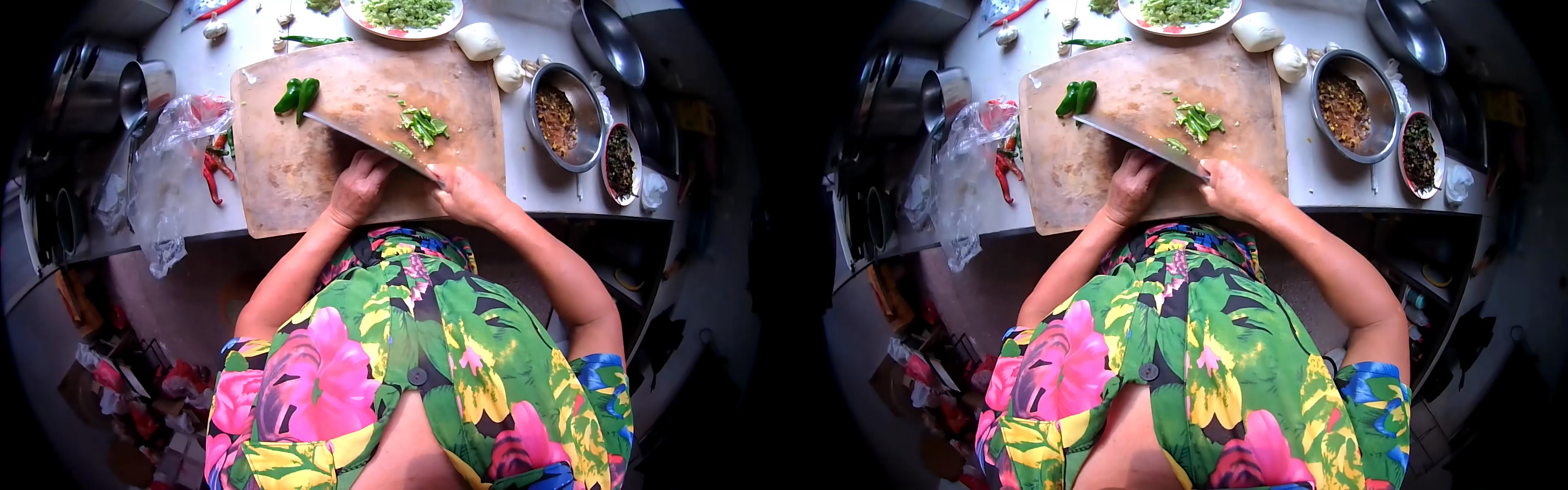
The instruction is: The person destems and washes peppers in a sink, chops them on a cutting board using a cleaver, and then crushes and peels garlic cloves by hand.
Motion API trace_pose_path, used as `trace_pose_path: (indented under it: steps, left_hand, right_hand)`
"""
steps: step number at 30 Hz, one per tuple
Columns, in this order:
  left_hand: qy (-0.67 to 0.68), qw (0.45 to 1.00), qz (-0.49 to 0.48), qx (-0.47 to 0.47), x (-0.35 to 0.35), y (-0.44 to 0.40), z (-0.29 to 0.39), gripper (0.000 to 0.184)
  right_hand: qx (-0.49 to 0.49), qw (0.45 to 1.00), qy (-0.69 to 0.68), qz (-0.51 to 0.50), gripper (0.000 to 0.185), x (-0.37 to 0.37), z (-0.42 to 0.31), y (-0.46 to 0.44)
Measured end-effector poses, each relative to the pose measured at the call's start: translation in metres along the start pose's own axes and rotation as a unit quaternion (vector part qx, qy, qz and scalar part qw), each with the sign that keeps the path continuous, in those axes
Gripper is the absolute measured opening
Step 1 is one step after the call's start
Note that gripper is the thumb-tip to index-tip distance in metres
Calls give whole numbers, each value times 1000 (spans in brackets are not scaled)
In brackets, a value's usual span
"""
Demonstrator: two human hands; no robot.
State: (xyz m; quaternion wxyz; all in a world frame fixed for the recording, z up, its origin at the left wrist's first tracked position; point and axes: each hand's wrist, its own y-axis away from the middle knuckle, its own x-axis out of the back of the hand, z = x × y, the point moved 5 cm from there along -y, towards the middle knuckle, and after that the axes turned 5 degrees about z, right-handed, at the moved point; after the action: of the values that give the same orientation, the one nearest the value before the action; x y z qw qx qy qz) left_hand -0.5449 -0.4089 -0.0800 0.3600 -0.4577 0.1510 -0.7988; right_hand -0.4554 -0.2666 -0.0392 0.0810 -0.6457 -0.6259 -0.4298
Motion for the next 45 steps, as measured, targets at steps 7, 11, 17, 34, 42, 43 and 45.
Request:
trace_pose_path:
  steps: [7,11,17,34,42,43,45]
  left_hand:
    - [-4,1000,10,-8,1,1,3,24]
    - [-21,999,-18,-27,1,1,4,32]
    - [-54,995,-65,-61,-7,15,1,38]
    - [5,999,-25,-34,-2,3,4,21]
    - [41,998,-43,-28,0,3,3,20]
    - [42,998,-42,-29,1,2,4,20]
    - [51,998,-29,-38,2,-1,5,18]
  right_hand:
    - [-66,997,38,-14,15,24,-13,24]
    - [2,997,71,16,14,20,-17,26]
    - [40,988,150,24,9,21,-25,24]
    - [35,996,60,51,14,16,-11,12]
    - [54,997,44,37,12,2,-9,-12]
    - [53,997,44,39,12,5,-10,-11]
    - [7,999,26,33,12,14,-9,-7]
